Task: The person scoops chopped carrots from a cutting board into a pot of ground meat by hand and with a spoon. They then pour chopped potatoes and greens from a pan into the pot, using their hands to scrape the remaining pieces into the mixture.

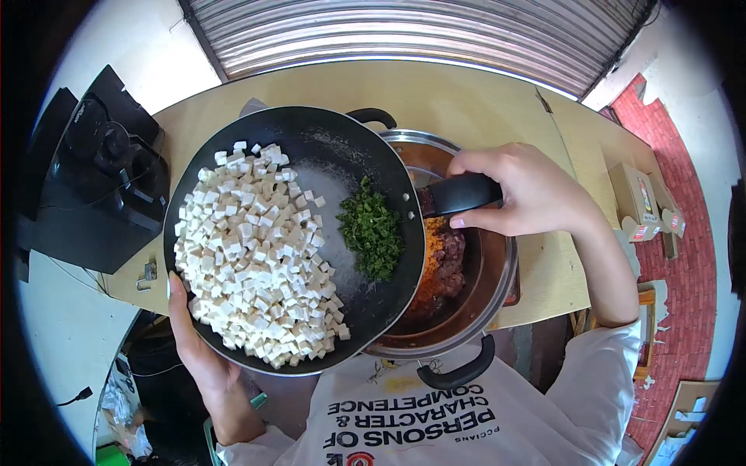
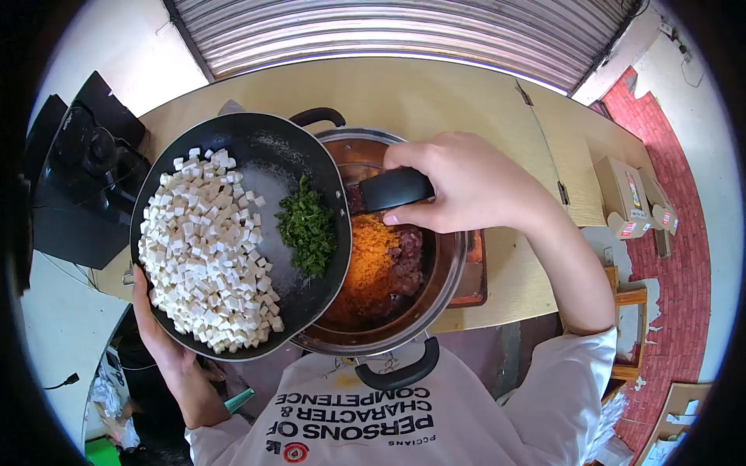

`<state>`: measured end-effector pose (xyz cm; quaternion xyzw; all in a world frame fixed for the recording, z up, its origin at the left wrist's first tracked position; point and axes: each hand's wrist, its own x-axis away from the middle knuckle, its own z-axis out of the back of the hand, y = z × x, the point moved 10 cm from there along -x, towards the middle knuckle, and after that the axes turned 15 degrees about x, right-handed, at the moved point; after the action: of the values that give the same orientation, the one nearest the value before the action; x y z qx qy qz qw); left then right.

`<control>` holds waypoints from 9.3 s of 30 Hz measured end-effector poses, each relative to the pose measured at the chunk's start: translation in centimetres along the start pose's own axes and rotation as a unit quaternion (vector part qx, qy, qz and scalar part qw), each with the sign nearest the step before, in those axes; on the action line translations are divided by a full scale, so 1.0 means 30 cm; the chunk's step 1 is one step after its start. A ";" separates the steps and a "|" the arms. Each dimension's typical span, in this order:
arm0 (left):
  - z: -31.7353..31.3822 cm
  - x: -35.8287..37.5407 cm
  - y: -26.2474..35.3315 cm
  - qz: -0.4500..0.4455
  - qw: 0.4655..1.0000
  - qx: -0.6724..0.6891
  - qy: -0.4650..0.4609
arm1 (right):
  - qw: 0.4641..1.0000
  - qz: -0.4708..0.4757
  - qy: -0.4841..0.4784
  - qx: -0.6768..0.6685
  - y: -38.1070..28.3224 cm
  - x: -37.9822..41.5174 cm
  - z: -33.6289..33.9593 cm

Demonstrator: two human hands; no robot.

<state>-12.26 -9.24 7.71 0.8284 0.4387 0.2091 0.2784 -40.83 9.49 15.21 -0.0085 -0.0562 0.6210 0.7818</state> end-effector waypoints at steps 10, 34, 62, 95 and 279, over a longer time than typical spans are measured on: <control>0.047 0.030 0.007 0.002 0.999 0.030 0.032 | 0.969 0.213 0.107 0.072 -0.358 -0.119 0.147; 0.053 0.025 0.026 -0.022 0.997 0.028 0.065 | 0.976 0.184 0.091 0.066 -0.438 -0.165 0.004; 0.075 0.015 0.078 -0.070 0.997 0.025 0.037 | 0.987 0.082 0.127 -0.055 -0.233 -0.013 0.119; 0.047 0.005 0.051 -0.024 0.998 0.046 0.028 | 0.969 0.156 0.120 0.150 -0.404 -0.220 0.065; -0.016 -0.042 -0.019 -0.006 0.999 0.040 -0.010 | 0.980 0.143 0.140 0.001 -0.286 -0.179 0.144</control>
<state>-13.57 -9.92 7.59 0.8379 0.4493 0.1817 0.2510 -34.14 2.07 19.79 -0.1024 0.0564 0.7194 0.6847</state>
